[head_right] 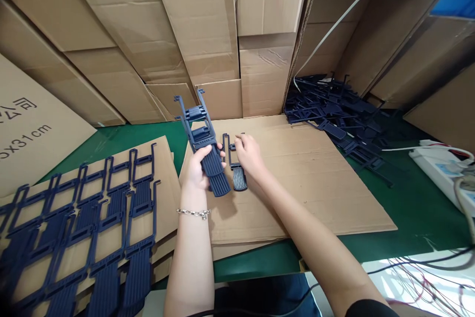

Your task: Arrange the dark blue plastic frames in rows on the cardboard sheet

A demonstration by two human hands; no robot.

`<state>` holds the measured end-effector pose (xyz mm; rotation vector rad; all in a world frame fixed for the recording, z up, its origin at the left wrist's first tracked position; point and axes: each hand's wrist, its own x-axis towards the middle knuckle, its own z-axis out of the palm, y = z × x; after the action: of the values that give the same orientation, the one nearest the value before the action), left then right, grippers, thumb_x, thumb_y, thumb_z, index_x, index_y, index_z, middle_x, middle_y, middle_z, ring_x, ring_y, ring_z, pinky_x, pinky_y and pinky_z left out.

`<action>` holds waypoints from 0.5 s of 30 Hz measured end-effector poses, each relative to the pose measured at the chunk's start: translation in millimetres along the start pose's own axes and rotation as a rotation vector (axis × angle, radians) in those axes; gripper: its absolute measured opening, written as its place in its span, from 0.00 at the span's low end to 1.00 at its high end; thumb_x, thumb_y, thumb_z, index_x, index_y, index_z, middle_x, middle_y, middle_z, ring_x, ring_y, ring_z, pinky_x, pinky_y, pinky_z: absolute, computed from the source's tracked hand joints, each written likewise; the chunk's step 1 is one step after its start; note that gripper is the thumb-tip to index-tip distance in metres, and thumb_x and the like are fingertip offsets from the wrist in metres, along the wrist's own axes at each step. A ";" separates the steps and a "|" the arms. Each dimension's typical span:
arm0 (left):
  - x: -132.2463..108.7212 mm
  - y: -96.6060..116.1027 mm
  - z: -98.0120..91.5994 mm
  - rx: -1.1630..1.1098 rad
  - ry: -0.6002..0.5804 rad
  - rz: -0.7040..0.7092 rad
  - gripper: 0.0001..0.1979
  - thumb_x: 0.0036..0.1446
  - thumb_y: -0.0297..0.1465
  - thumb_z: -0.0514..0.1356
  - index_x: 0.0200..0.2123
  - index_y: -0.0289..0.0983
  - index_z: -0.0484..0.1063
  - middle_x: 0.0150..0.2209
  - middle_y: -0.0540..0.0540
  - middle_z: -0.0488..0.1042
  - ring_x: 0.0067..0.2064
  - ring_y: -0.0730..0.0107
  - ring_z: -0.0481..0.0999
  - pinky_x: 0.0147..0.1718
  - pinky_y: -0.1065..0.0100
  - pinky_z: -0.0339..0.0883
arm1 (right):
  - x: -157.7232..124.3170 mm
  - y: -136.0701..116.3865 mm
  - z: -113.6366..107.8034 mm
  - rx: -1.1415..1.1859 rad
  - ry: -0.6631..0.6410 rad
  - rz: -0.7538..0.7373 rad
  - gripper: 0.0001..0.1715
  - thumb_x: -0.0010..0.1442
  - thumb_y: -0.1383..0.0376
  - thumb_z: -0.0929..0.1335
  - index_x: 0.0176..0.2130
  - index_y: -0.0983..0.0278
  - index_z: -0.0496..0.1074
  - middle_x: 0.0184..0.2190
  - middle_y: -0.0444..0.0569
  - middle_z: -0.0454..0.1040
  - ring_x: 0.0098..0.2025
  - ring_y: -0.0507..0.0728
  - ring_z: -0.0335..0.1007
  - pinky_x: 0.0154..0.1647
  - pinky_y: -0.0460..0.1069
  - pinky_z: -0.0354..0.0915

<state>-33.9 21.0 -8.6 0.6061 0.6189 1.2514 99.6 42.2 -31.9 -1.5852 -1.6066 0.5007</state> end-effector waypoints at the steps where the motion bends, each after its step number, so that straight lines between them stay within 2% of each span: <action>1: 1.7 -4.6 2.5 0.034 0.022 0.005 0.12 0.43 0.30 0.62 0.32 0.30 0.69 0.30 0.44 0.69 0.28 0.72 0.71 0.21 0.73 0.67 | -2.9 -5.4 -9.2 0.100 0.016 -0.003 0.23 0.61 0.59 0.53 0.45 0.68 0.67 0.44 0.53 0.67 0.46 0.53 0.63 0.49 0.49 0.58; 3: 4.7 -12.6 6.6 0.078 0.054 0.037 0.14 0.41 0.29 0.65 0.33 0.31 0.70 0.30 0.45 0.71 0.29 0.70 0.73 0.26 0.71 0.68 | -12.0 -16.8 -25.5 0.202 -0.020 -0.009 0.22 0.59 0.55 0.57 0.42 0.68 0.66 0.38 0.50 0.69 0.36 0.52 0.65 0.40 0.47 0.62; 4: 5.8 -15.5 8.2 0.096 0.060 0.059 0.15 0.40 0.29 0.66 0.33 0.31 0.70 0.30 0.45 0.71 0.30 0.69 0.73 0.28 0.71 0.68 | -17.6 -21.9 -31.4 0.189 -0.063 -0.039 0.23 0.56 0.54 0.60 0.44 0.68 0.65 0.37 0.50 0.68 0.35 0.51 0.65 0.38 0.46 0.62; 7: 8.1 -20.6 10.4 0.118 0.034 0.117 0.16 0.39 0.29 0.66 0.34 0.32 0.71 0.32 0.44 0.73 0.33 0.68 0.74 0.35 0.69 0.68 | -34.3 -31.2 -37.6 0.000 -0.171 -0.181 0.36 0.49 0.56 0.67 0.54 0.67 0.59 0.43 0.52 0.65 0.41 0.54 0.64 0.41 0.47 0.62; 9: 9.5 -23.2 9.6 0.170 0.018 0.149 0.16 0.41 0.30 0.66 0.36 0.33 0.70 0.36 0.44 0.73 0.37 0.68 0.73 0.39 0.67 0.67 | -42.3 -32.1 -34.3 -0.107 -0.188 -0.217 0.41 0.49 0.59 0.67 0.59 0.68 0.54 0.47 0.54 0.63 0.46 0.56 0.62 0.46 0.48 0.61; 12: 12.1 -28.7 6.8 0.286 0.021 0.158 0.18 0.42 0.32 0.66 0.38 0.34 0.69 0.39 0.44 0.72 0.41 0.68 0.72 0.42 0.68 0.66 | -48.1 -29.7 -27.8 -0.181 -0.206 -0.192 0.34 0.52 0.65 0.63 0.58 0.72 0.56 0.48 0.55 0.64 0.48 0.57 0.61 0.49 0.48 0.58; 15: 13.6 -34.4 6.0 0.332 0.013 0.116 0.20 0.41 0.33 0.67 0.38 0.33 0.67 0.37 0.43 0.72 0.38 0.69 0.72 0.37 0.69 0.68 | -49.5 -25.2 -27.7 -0.176 -0.202 -0.079 0.26 0.53 0.70 0.58 0.53 0.71 0.61 0.45 0.54 0.68 0.43 0.56 0.65 0.46 0.48 0.60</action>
<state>-3.9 26.6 -30.4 0.9211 0.8201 1.2701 99.0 -15.6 -9.4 -1.6335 -1.9033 0.5016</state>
